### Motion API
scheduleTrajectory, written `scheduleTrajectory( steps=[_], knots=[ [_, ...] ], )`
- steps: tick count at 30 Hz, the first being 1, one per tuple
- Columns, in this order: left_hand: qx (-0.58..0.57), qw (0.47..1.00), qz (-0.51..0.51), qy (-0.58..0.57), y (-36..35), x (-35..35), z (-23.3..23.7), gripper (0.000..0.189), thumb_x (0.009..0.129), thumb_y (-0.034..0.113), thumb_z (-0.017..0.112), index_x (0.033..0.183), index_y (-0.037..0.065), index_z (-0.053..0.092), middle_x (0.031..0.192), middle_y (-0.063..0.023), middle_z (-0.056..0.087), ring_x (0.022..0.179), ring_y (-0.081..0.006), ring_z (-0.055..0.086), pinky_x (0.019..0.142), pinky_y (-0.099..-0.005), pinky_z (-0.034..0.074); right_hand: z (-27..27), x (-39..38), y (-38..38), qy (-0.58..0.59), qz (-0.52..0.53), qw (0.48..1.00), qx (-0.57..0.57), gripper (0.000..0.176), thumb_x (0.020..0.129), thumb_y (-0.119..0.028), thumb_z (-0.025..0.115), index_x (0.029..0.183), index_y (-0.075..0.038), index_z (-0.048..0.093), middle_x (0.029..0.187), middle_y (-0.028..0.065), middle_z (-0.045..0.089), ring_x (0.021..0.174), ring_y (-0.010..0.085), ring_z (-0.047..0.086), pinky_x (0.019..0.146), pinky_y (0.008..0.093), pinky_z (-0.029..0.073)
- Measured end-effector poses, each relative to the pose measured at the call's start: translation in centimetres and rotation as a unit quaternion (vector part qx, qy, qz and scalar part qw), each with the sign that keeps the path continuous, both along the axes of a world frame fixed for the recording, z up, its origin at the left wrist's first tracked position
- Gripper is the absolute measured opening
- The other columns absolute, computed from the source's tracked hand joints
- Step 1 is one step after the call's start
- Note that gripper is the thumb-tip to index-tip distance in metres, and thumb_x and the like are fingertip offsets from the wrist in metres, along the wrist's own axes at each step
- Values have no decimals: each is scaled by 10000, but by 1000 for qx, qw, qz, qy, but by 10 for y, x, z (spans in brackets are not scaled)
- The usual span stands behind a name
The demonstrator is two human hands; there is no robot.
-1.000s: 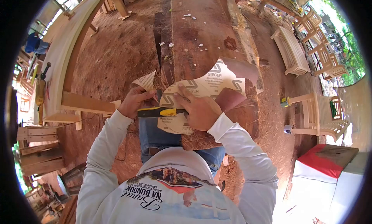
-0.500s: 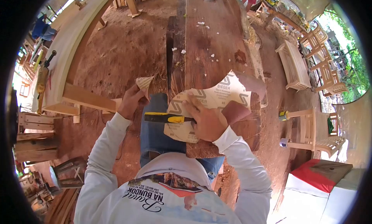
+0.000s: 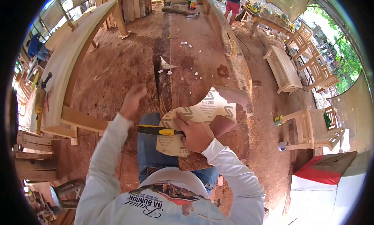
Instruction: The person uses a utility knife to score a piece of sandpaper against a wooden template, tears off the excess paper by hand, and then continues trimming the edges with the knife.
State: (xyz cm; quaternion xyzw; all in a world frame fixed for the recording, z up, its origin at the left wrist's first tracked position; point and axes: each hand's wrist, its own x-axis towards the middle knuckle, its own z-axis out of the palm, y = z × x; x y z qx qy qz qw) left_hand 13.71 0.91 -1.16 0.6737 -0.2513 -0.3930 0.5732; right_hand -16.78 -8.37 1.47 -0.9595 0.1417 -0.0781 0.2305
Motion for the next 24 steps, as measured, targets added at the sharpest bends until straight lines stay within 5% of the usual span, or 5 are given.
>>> scheduleTrajectory(
  steps=[4, 10, 15, 18, 24],
  knots=[
    [-10, 983, 0, 184, 81, -57, -34, 508, 1049, 427, 623, 1380, 45, 566, 983, -69, 723, 774, -156, 676, 682, -324, 548, 10, 7, -10, 3, -18, 1000, 1, 587, 818, -129, 704, 1398, -71, 636, 1367, 195, 669, 940, 395, 752, 838, 487, 610],
    [18, 995, -35, 92, 99, -124, 14, 561, 1053, 379, 668, 1443, 14, 497, 1015, -67, 717, 826, -127, 682, 695, -271, 537, 55, 12, -36, -115, -123, 985, 44, 215, 945, -88, 656, 1145, -55, 727, 874, 186, 748, 803, 377, 735, 737, 489, 563],
    [-12, 996, -84, 31, 88, -120, 1, 522, 1033, 160, 722, 1445, -26, 461, 1056, -92, 682, 871, -100, 666, 706, -260, 544, 111, 1, -31, -357, -249, 835, 336, 206, 1056, -142, 594, 1129, 0, 725, 747, 73, 705, 549, 84, 492, 543, 272, 398],
    [-45, 995, -88, 24, 84, -124, -13, 505, 1028, 67, 698, 1465, -32, 466, 1097, -93, 688, 920, -114, 680, 771, -268, 558, 111, -11, -34, -494, -147, 719, 467, 251, 1053, -182, 591, 1112, 18, 730, 767, 67, 714, 525, 44, 404, 527, 223, 314],
    [-123, 983, -117, 77, 82, -108, -1, 566, 1014, -16, 622, 1550, -35, 442, 1308, -130, 673, 1196, -187, 653, 1040, -330, 509, 83, -43, -49, -264, -212, 870, 359, 241, 1041, -203, 645, 1029, 12, 755, 770, 43, 698, 578, 88, 540, 560, 253, 421]
  ],
)
